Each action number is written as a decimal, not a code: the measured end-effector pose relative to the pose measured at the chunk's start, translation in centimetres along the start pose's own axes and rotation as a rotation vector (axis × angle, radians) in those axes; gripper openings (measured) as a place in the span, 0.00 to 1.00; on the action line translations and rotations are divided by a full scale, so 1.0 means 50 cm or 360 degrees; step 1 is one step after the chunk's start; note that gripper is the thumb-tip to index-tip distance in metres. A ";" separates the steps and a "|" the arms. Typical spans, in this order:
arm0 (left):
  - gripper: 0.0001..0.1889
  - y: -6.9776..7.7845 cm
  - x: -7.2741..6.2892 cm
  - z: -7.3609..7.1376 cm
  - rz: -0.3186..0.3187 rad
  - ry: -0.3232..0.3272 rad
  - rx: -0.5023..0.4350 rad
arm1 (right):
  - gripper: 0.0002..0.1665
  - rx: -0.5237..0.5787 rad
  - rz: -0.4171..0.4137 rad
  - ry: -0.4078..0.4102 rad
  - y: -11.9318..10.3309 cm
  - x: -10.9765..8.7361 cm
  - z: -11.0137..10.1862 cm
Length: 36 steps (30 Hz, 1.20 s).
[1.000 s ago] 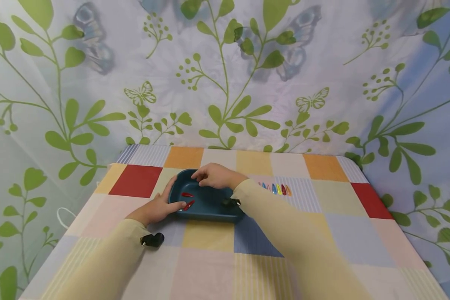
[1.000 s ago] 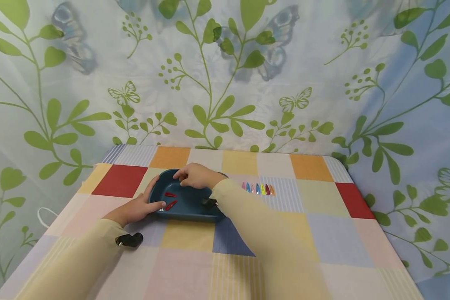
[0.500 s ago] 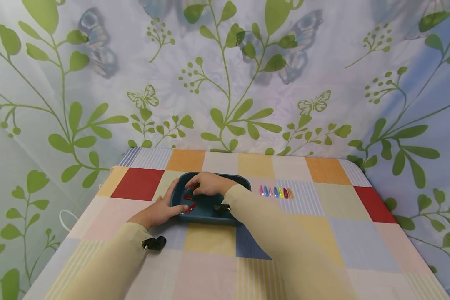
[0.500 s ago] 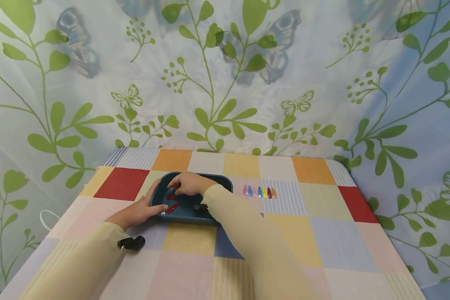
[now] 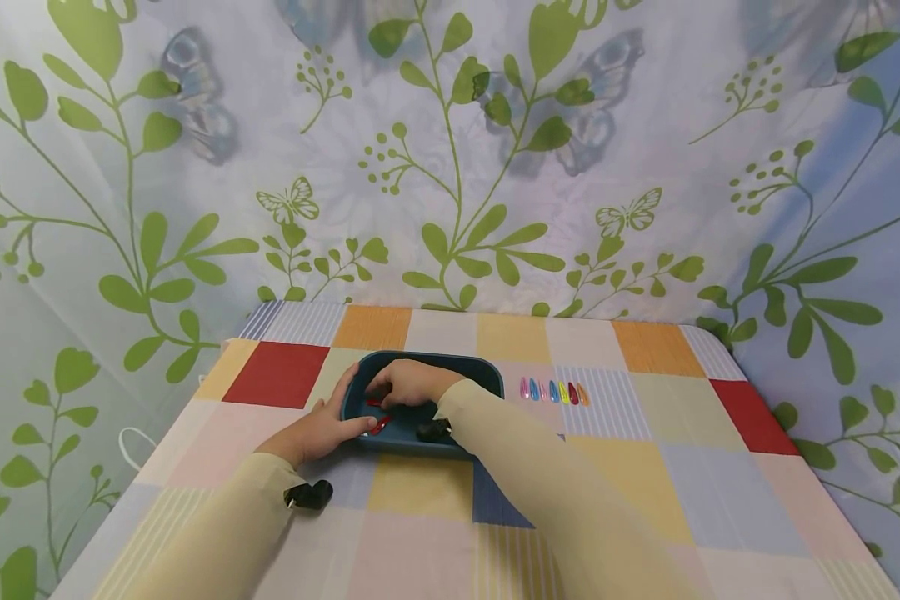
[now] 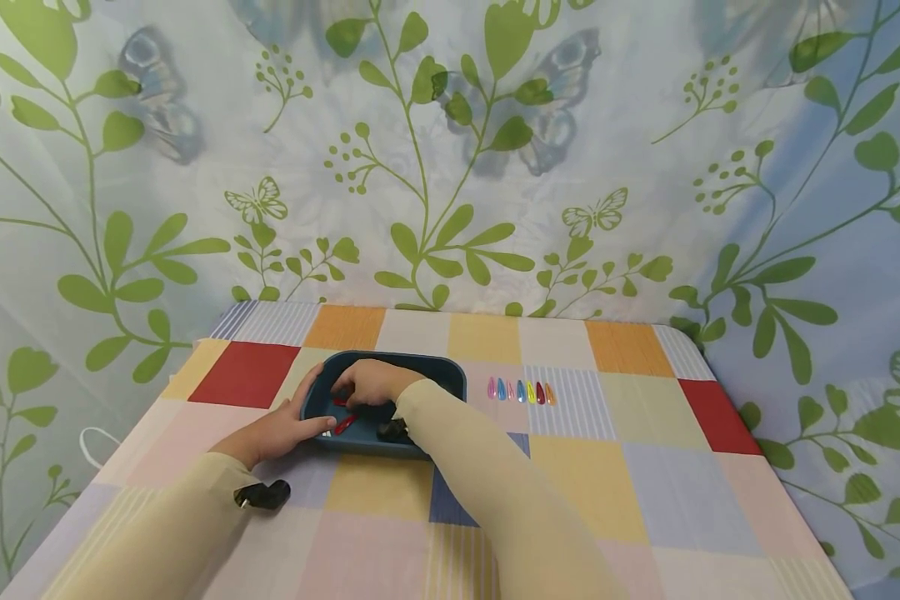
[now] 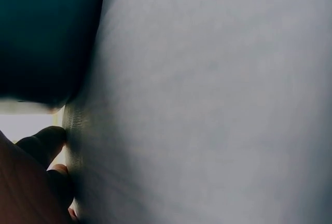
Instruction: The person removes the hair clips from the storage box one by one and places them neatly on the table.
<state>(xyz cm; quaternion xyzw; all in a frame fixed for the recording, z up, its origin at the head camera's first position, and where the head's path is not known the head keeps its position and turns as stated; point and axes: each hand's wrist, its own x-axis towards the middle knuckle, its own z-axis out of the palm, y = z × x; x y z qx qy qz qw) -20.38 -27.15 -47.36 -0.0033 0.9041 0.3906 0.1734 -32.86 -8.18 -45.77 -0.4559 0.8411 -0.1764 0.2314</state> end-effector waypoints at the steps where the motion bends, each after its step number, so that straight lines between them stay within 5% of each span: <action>1: 0.55 0.000 0.000 0.000 0.0003 -0.0002 -0.0003 | 0.23 -0.0001 0.0001 -0.0001 -0.001 0.001 0.002; 36: 0.56 -0.001 0.008 -0.001 0.0061 -0.0027 -0.0062 | 0.21 -0.0040 0.0048 0.0009 -0.002 0.008 0.011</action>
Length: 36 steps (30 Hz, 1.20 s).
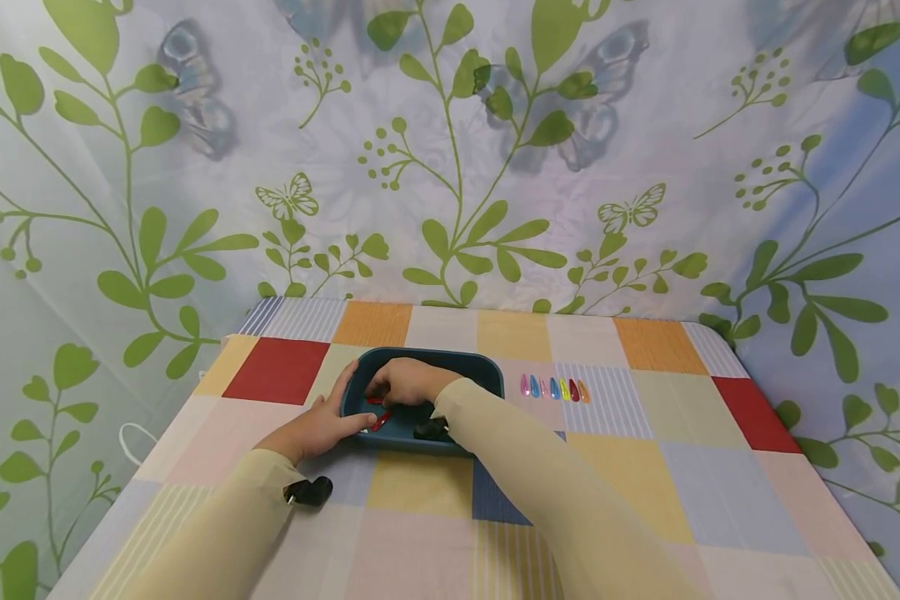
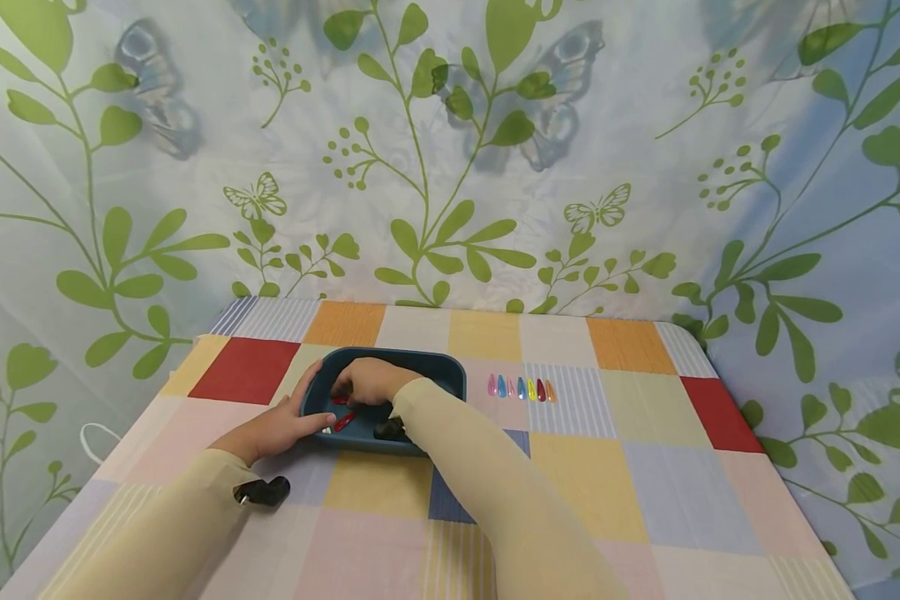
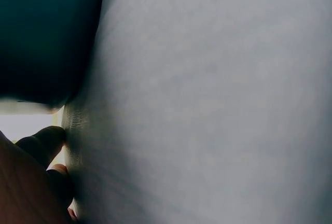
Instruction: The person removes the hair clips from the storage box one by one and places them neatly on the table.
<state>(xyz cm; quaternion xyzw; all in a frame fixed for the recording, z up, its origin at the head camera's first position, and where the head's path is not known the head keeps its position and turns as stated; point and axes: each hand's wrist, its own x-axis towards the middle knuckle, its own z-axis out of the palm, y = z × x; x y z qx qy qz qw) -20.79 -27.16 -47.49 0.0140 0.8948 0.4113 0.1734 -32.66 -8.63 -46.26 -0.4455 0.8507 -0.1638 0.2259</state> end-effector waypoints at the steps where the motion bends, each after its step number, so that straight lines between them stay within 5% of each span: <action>1: 0.56 0.000 0.000 0.000 0.0000 -0.0001 -0.0003 | 0.21 0.0005 0.0001 -0.0002 0.001 0.000 0.000; 36: 0.57 0.004 -0.002 -0.002 0.0007 -0.0013 -0.0017 | 0.19 0.0056 -0.0015 0.0042 -0.001 -0.008 -0.004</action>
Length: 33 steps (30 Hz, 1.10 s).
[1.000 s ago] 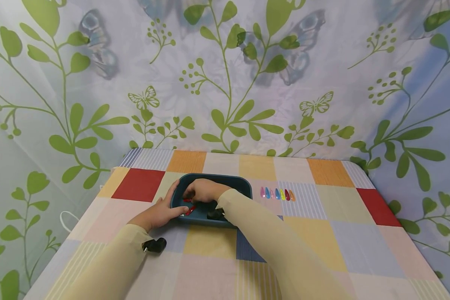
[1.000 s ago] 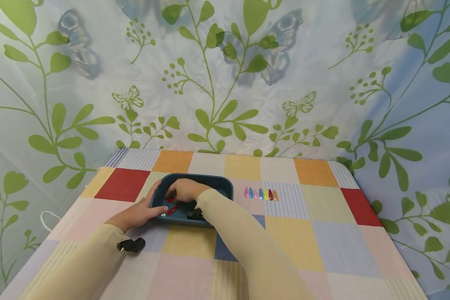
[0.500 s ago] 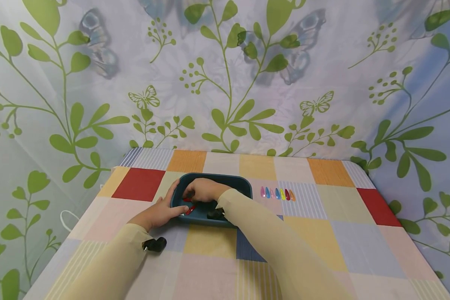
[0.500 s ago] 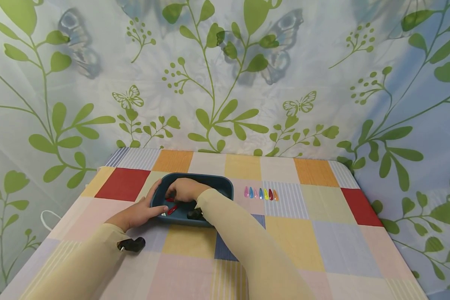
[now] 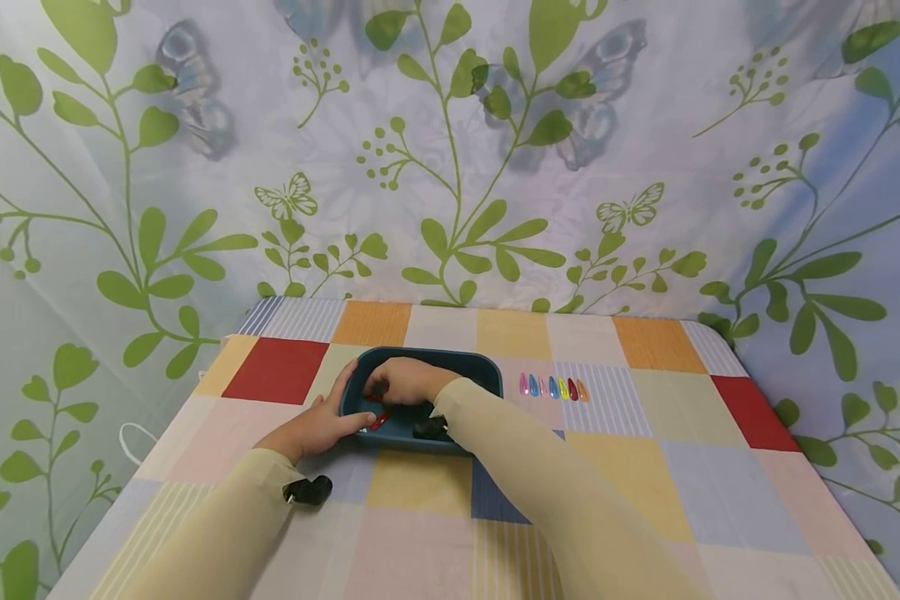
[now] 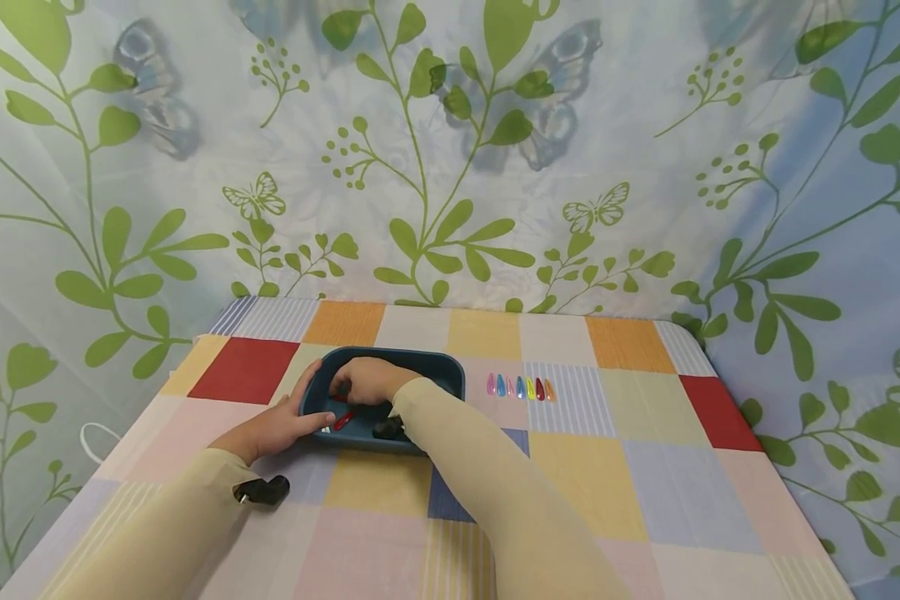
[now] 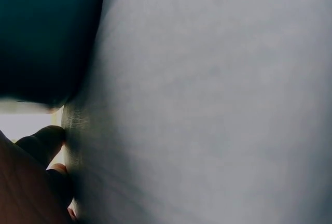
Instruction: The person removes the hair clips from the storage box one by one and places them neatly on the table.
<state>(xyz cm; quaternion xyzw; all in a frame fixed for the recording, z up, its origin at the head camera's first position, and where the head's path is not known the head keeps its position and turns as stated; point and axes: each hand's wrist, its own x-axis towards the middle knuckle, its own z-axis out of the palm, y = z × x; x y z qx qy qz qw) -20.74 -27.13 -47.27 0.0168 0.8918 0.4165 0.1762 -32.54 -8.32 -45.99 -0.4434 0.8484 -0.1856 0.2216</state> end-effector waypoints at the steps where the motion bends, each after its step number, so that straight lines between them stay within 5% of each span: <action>1: 0.57 0.000 0.000 0.001 0.0002 0.0003 0.0002 | 0.19 0.0004 0.0000 0.0002 0.001 0.000 -0.001; 14: 0.56 0.004 -0.006 0.007 -0.0070 0.0030 0.0062 | 0.19 0.0155 0.0016 0.0062 0.012 -0.022 -0.017; 33: 0.58 0.009 -0.015 0.008 -0.0136 0.0027 0.0099 | 0.20 0.0686 0.0124 0.0287 0.035 -0.138 -0.102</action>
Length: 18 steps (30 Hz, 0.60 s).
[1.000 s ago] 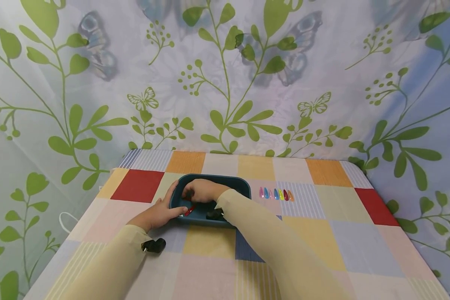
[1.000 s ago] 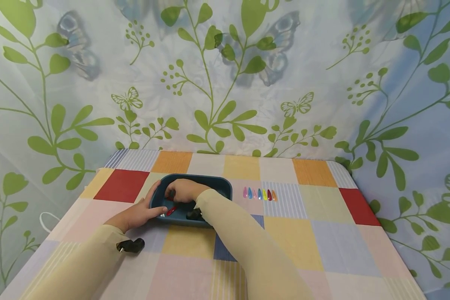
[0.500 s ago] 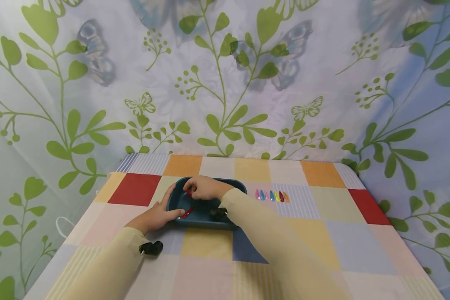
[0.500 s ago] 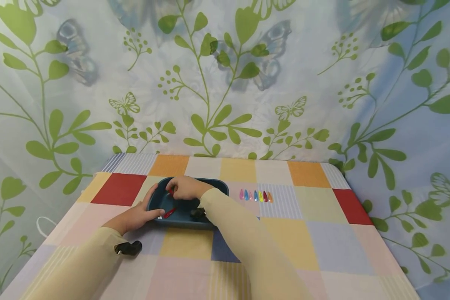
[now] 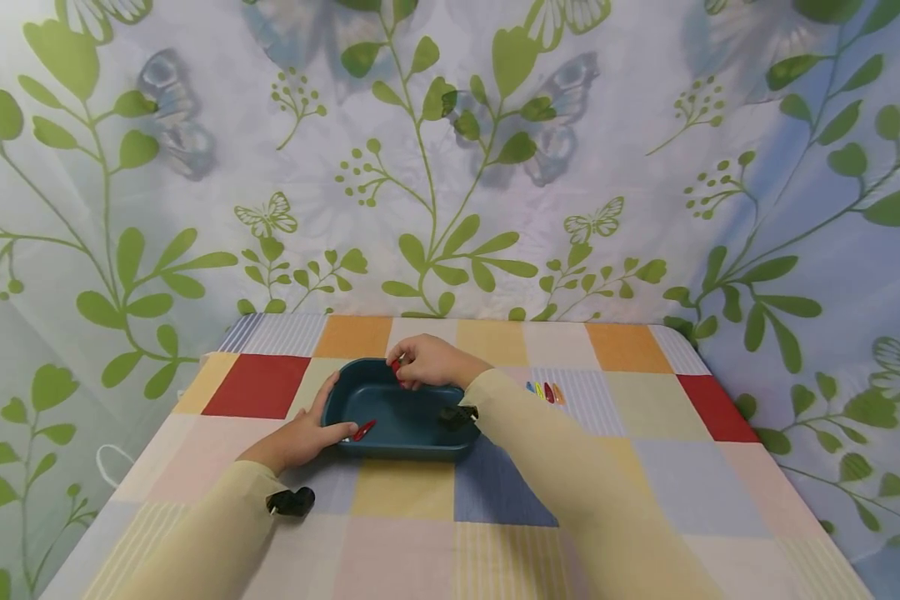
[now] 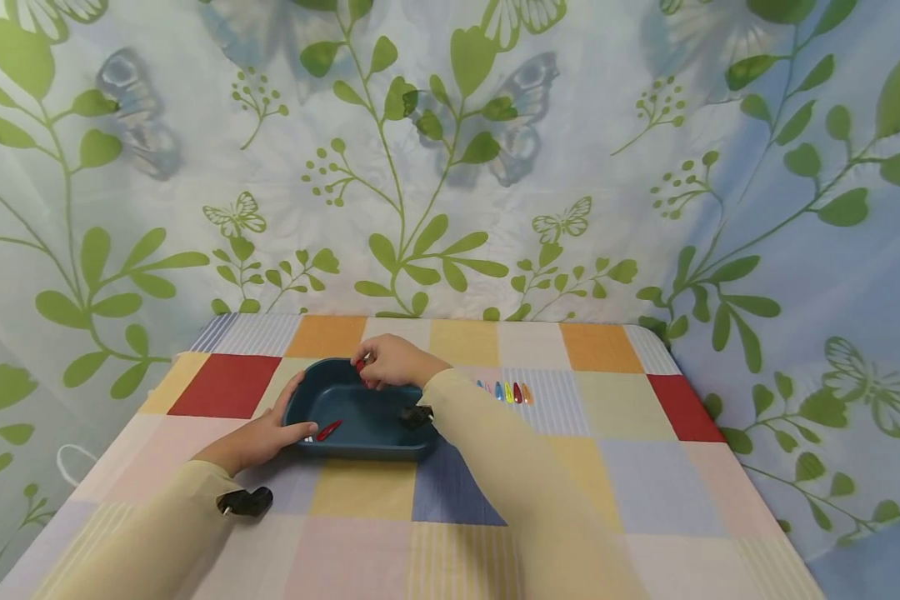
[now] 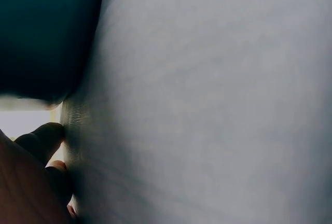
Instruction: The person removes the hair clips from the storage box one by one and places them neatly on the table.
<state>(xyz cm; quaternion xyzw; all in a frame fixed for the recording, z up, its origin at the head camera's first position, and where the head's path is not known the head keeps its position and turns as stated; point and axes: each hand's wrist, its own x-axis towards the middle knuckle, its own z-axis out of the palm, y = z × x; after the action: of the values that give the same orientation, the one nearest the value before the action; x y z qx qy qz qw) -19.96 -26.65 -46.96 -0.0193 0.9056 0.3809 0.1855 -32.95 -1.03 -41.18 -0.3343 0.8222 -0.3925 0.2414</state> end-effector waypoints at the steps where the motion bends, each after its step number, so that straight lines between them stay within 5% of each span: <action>1: 0.59 0.001 0.000 0.000 -0.0009 0.0003 0.0003 | 0.20 0.0021 0.0004 0.0009 0.001 -0.005 -0.005; 11: 0.58 0.004 -0.007 -0.002 0.0027 -0.0014 0.0007 | 0.04 0.0114 0.0013 0.0120 0.013 -0.054 -0.045; 18: 0.59 0.006 -0.008 0.000 0.0019 -0.0014 0.0045 | 0.04 0.0113 0.0010 0.0218 0.029 -0.087 -0.067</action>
<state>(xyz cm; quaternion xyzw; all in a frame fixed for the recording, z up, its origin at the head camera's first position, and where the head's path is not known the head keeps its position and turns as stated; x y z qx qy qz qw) -19.64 -26.46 -46.62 -0.0097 0.9102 0.3693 0.1875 -32.80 4.47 -39.85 -0.2953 0.8233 -0.4427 0.1975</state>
